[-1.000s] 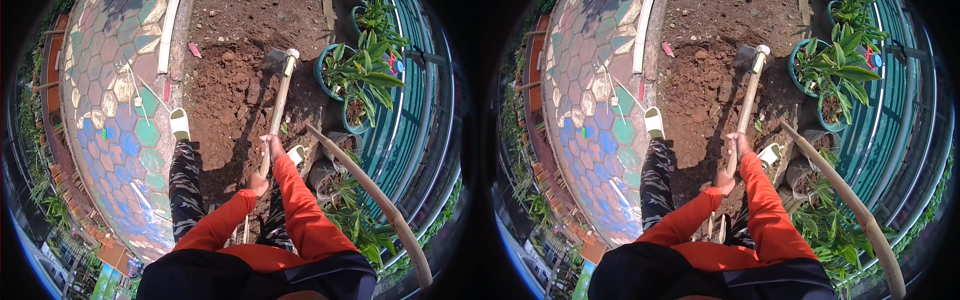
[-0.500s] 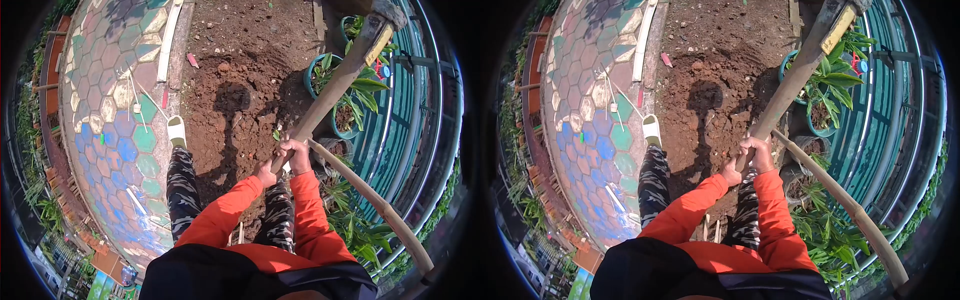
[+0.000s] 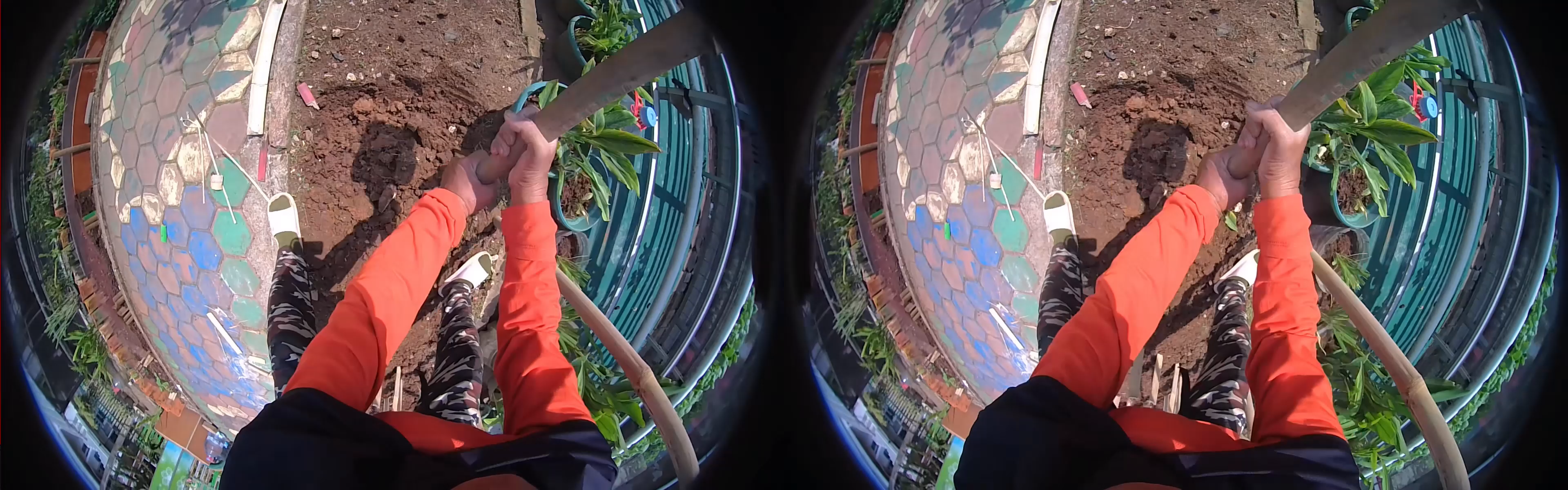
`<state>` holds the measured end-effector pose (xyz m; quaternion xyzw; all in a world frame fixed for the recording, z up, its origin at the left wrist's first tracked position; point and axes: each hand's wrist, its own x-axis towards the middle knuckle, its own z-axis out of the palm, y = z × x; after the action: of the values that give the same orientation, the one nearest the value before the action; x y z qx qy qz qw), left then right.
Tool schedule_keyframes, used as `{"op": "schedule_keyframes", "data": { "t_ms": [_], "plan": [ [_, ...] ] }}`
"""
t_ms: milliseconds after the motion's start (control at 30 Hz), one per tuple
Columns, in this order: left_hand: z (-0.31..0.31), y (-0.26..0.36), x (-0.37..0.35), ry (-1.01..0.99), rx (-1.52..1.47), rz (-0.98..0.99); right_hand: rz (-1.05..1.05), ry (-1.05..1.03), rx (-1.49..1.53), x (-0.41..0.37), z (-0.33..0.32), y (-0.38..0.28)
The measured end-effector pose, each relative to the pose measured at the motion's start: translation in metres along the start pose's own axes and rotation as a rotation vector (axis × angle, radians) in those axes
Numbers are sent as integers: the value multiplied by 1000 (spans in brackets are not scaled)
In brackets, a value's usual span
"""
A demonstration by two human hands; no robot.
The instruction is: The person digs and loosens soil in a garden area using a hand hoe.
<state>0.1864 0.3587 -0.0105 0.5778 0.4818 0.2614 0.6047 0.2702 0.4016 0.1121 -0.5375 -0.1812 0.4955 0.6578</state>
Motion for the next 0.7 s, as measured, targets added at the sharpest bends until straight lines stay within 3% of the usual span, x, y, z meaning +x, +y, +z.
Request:
{"op": "schedule_keyframes", "data": {
  "t_ms": [33,100,133,167,233,300,333,367,467,567,700],
  "plan": [
    [-15,-23,-46,-74,170,-263,200,92,-19,-26,-18,60],
    [-10,-118,-152,-114,159,-740,752,241,-78,-81,-67,181],
    [-4,-108,-179,-115,240,-783,907,252,-93,-89,-86,216],
    [0,-99,-185,-38,316,-963,1071,263,-106,-101,-96,234],
    [6,-122,-181,-61,235,-985,1122,346,-185,-86,-82,223],
    [4,-83,-164,-20,258,-937,1106,142,-119,-70,-89,213],
    [2,-83,-155,-147,148,-970,1080,165,-222,-56,-94,210],
    [4,-72,-147,-123,143,-860,1050,192,-324,-42,-84,189],
    [-22,14,-99,-259,5,-742,1022,122,-430,20,-96,171],
    [-31,47,-64,-302,-118,-659,882,-14,-298,66,-99,153],
    [-34,41,-65,-275,-191,-618,853,80,-207,67,-79,141]
  ]
}}
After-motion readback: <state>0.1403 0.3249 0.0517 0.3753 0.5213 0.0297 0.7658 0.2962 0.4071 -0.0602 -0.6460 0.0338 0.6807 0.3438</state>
